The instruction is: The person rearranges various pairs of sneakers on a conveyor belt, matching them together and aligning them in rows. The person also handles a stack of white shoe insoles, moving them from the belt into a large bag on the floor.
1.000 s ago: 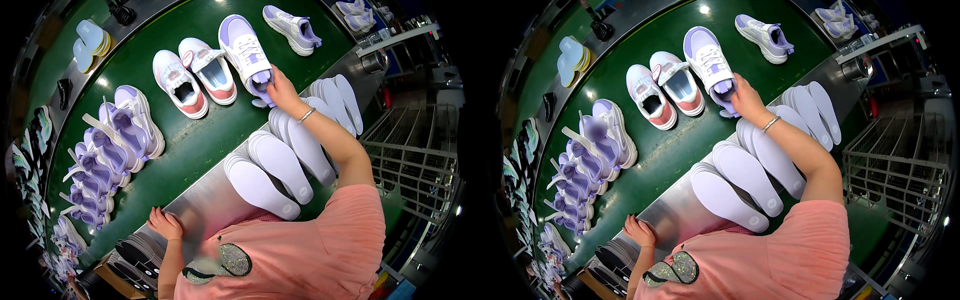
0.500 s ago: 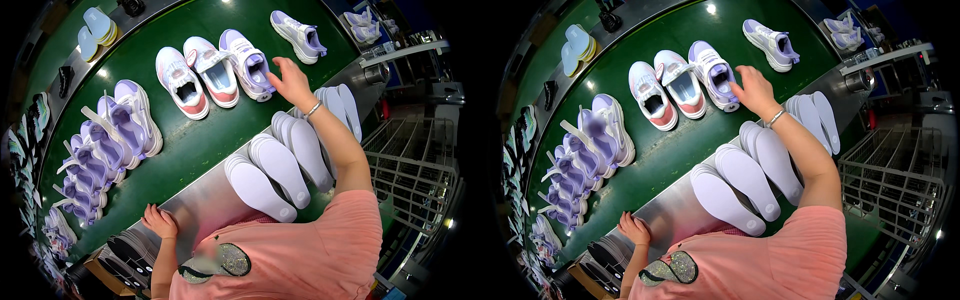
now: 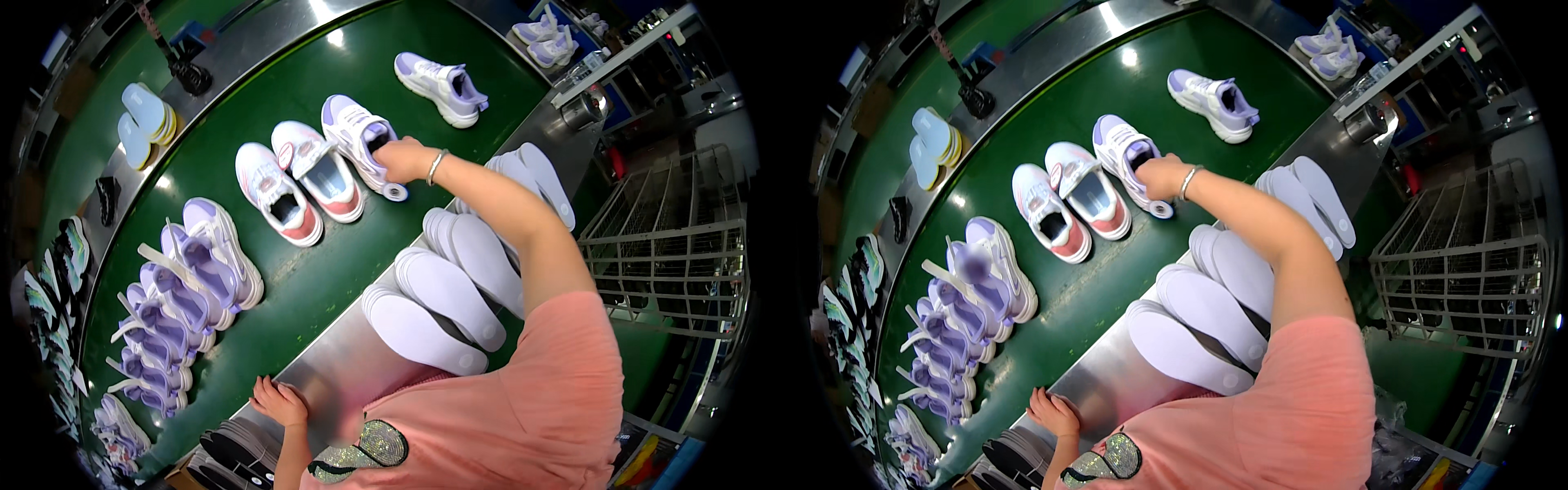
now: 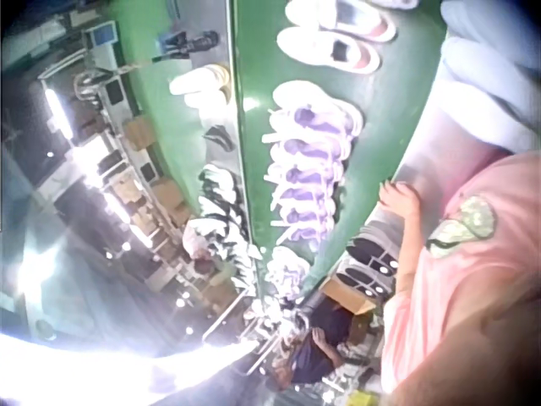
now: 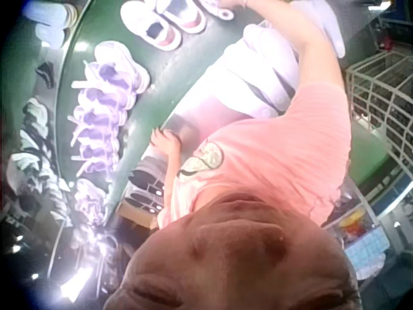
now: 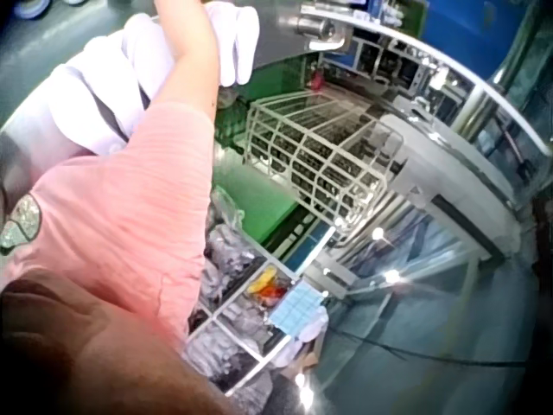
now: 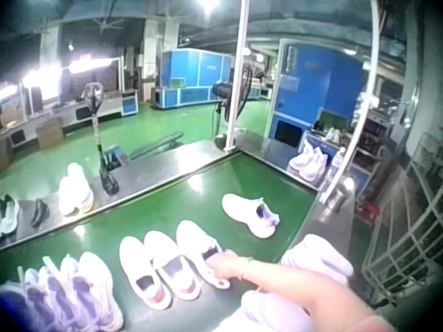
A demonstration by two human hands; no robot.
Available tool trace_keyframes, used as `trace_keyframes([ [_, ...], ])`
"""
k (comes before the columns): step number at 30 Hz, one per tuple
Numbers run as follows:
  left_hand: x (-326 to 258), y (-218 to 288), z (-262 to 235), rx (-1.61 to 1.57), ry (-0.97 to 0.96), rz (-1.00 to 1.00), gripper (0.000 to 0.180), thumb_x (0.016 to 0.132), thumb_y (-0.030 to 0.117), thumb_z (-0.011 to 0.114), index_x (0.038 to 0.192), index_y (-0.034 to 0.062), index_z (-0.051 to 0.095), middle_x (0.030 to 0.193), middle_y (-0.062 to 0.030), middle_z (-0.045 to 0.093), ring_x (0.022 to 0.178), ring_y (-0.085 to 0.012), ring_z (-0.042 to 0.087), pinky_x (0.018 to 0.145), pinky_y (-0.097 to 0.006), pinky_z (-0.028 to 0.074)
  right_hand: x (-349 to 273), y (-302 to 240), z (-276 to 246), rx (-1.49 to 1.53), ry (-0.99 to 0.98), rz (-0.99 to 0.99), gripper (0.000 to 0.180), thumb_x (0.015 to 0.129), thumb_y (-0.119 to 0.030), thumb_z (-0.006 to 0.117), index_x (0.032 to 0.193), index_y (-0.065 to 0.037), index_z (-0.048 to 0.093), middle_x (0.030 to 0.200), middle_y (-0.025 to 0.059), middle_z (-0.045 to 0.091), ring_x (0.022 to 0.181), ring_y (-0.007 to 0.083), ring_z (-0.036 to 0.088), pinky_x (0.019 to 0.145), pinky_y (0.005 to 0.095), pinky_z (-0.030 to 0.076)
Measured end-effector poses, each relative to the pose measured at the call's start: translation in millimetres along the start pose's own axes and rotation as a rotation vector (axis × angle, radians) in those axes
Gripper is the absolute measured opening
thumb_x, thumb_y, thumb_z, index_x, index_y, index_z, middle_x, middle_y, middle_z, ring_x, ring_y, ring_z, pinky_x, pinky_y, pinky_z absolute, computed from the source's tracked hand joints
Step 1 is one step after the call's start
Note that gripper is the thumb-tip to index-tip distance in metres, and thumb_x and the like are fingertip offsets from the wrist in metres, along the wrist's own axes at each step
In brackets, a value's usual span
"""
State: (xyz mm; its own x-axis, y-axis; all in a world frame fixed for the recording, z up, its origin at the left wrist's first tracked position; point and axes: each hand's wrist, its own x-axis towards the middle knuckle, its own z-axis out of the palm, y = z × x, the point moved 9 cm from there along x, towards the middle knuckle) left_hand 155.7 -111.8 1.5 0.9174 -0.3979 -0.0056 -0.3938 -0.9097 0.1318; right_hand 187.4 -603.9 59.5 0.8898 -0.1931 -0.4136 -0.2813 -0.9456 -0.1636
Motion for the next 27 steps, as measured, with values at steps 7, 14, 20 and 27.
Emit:
trace_keyframes([
  [7, -2.4, 3.9, 3.4, 0.02, 0.011, 0.03, 0.038, 0.078, 0.024, 0.035, 0.105, 0.0002, 0.044, 0.114, -0.0155, 0.041, 0.11, -0.0293, 0.034, 0.095, -0.049, 0.012, -50.9, 114.1, -85.9, 0.096, 1.068, 0.256, 0.02, 0.067, -0.017, 0.053, 0.083, -0.007, 0.059, 0.083, 0.0122, 0.058, 0.08, 0.0285, 0.053, 0.07, 0.0378, 0.043],
  [14, 0.4, 9.9, 7.1, 0.049, 0.002, 0.037, 0.039, 0.079, 0.027, 0.031, 0.105, 0.0007, 0.044, 0.115, -0.0151, 0.041, 0.11, -0.0287, 0.034, 0.095, -0.048, 0.013, -77.8, 250.0, -7.9, 0.261, 0.773, 0.63, 0.031, 0.068, -0.016, 0.053, 0.099, -0.013, 0.057, 0.108, 0.0181, 0.048, 0.091, 0.0324, 0.051, 0.077, 0.0392, 0.043],
  [20, 0.3, 11.0, 6.1, 0.079, -0.005, 0.021, 0.041, 0.081, 0.03, 0.027, 0.105, 0.001, 0.044, 0.116, -0.0153, 0.041, 0.11, -0.0284, 0.035, 0.095, -0.048, 0.013, -104.6, 177.1, -13.3, -0.054, 0.731, 0.38, 0.018, 0.071, -0.012, 0.054, 0.088, -0.009, 0.06, 0.089, 0.0172, 0.052, 0.074, 0.0319, 0.055, 0.065, 0.038, 0.047],
  [27, 1.4, 17.8, 5.8, 0.09, -0.02, 0.023, 0.041, 0.081, 0.03, 0.028, 0.105, 0.0004, 0.044, 0.116, -0.0157, 0.041, 0.11, -0.0287, 0.035, 0.095, -0.048, 0.014, -109.8, 180.6, 4.9, -0.055, 0.619, 0.366, 0.009, 0.07, -0.01, 0.055, 0.077, -0.007, 0.059, 0.075, 0.0133, 0.05, 0.069, 0.0298, 0.054, 0.061, 0.0379, 0.045],
])
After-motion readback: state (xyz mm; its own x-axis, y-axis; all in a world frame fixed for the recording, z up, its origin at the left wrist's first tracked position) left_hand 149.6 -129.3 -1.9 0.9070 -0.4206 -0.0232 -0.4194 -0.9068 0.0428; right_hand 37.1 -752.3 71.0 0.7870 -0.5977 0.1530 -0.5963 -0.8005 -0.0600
